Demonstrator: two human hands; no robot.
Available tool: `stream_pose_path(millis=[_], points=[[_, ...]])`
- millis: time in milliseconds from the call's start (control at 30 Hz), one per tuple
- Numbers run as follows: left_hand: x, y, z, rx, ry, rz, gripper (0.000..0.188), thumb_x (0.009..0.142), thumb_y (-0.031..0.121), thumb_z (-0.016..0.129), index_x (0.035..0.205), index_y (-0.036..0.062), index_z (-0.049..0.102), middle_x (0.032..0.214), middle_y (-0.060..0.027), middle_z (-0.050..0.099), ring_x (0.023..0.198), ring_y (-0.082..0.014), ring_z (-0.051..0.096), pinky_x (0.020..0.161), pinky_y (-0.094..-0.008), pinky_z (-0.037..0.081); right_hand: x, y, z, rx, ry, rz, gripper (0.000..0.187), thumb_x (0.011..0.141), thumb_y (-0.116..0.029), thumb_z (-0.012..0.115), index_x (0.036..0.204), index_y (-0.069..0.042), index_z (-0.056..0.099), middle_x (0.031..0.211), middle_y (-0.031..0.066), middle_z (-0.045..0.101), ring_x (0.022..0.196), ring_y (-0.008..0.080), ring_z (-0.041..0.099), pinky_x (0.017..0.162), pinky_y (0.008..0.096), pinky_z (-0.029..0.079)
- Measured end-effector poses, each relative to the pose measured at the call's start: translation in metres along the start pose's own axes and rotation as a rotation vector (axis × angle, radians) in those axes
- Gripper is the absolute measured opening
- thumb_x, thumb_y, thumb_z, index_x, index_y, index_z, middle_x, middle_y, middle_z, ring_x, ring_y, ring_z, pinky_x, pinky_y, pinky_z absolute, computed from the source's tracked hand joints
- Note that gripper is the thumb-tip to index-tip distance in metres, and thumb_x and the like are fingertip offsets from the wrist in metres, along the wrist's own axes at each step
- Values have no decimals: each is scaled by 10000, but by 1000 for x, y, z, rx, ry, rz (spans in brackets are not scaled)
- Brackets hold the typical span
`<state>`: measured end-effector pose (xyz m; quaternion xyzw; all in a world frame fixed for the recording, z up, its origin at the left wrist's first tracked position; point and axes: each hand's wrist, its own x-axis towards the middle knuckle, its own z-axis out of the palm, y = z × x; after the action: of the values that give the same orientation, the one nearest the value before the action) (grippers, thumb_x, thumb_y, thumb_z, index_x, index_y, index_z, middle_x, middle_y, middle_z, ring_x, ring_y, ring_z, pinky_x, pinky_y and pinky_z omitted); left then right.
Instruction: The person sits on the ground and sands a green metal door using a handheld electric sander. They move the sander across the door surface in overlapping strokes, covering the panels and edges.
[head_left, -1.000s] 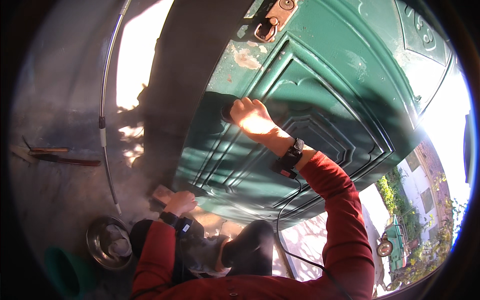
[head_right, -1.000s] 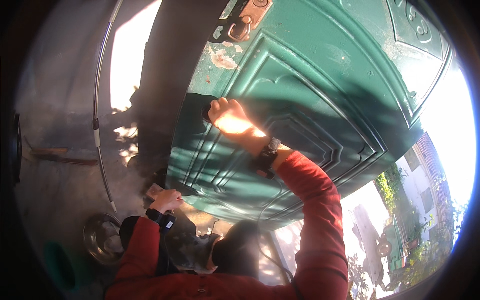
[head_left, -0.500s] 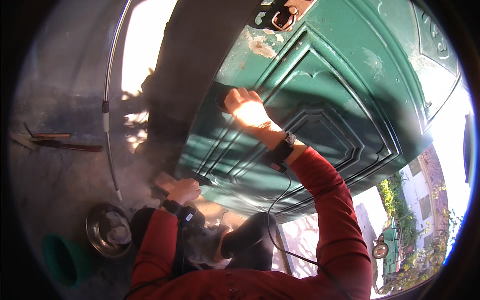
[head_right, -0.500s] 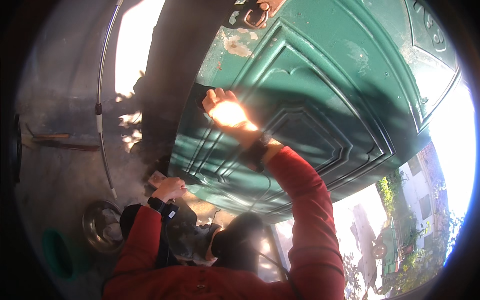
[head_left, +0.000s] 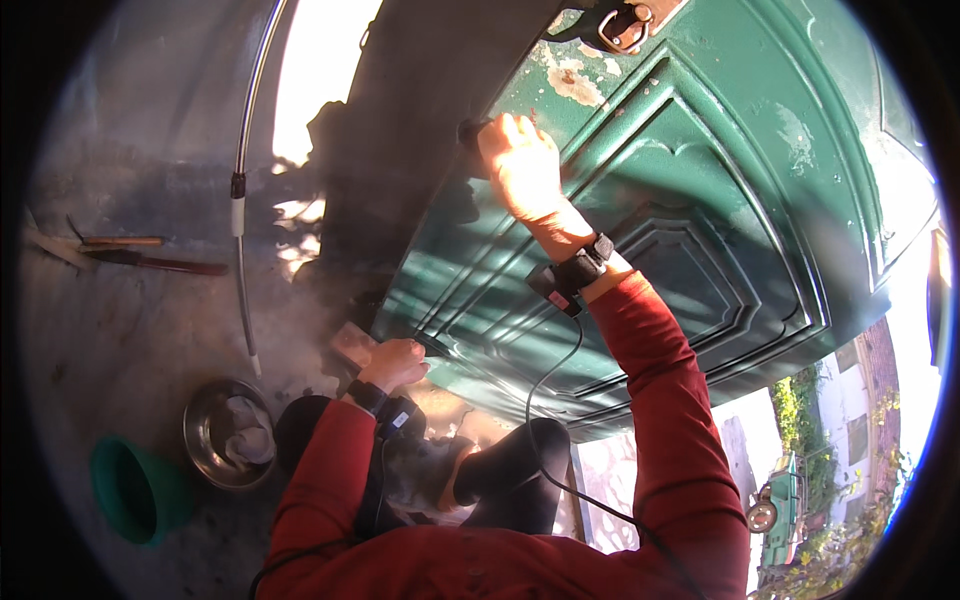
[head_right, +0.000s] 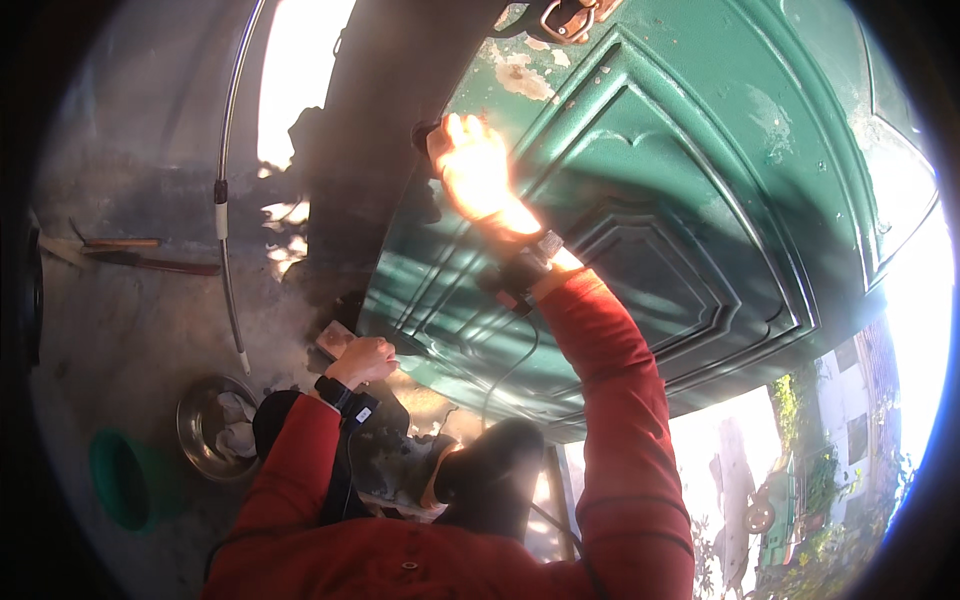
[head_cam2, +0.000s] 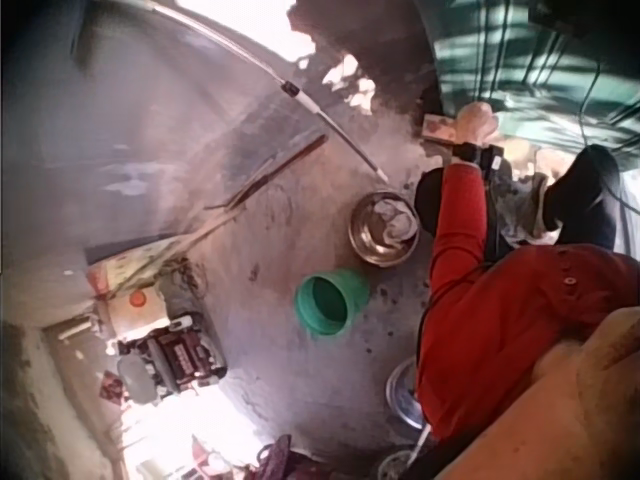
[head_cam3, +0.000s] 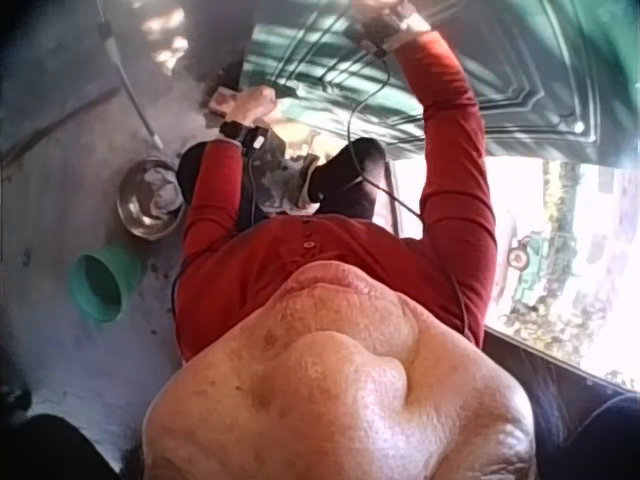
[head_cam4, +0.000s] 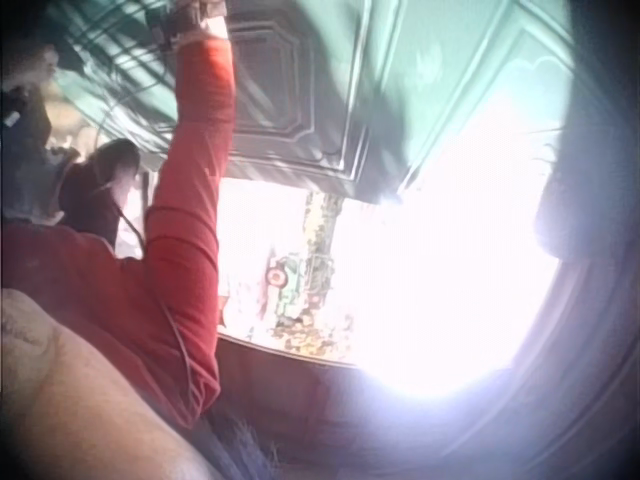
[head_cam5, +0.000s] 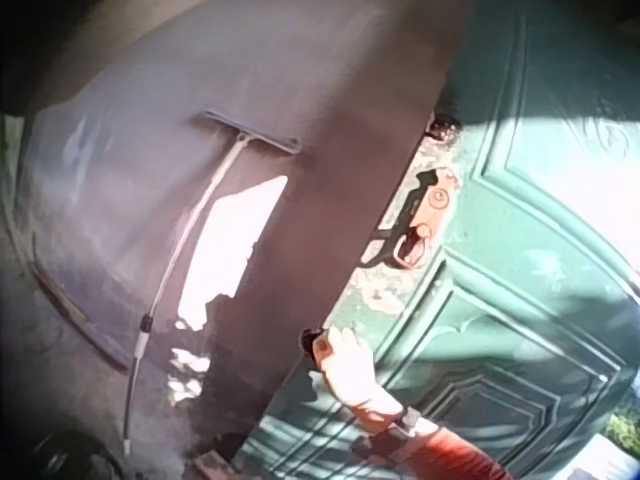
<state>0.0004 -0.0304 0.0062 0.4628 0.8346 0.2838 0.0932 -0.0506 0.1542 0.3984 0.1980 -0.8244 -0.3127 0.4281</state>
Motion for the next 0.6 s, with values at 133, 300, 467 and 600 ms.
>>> stream_pose_path(millis=[133, 300, 467, 600], points=[[-8, -3, -12, 18, -67, -64, 313, 940, 350, 737, 960, 62, 858, 1047, -202, 833, 999, -430, 808, 889, -531, 653, -61, -75, 14, 84, -724, -282, 241, 774, -62, 795, 1011, -81, 753, 1081, 68, 672, 1038, 287, 708, 880, 422, 624], [-16, -2, -26, -16, -58, -72, 325, 940, 340, 744, 975, 37, 857, 1049, -227, 826, 1013, -436, 803, 903, -530, 649, -17, -14, -3, 30, -186, -24, 165, 838, -133, 739, 994, -98, 700, 1026, 91, 659, 1011, 314, 704, 791, 450, 598], [-12, 3, -29, -1, -86, -101, 333, 946, 355, 755, 976, 40, 859, 1046, -228, 826, 1009, -434, 805, 901, -529, 651, 40, 46, -16, -77, 116, 137, 220, 856, -120, 759, 1070, -81, 727, 989, 106, 623, 908, 332, 680, 746, 465, 578], [-8, 5, -27, 16, -67, -69, 340, 951, 369, 764, 976, 45, 862, 1046, -226, 827, 1007, -433, 806, 900, -527, 652, 8, -10, 19, 108, 64, 172, 223, 855, -129, 745, 1072, -85, 723, 1015, 106, 620, 921, 320, 665, 766, 466, 576]])
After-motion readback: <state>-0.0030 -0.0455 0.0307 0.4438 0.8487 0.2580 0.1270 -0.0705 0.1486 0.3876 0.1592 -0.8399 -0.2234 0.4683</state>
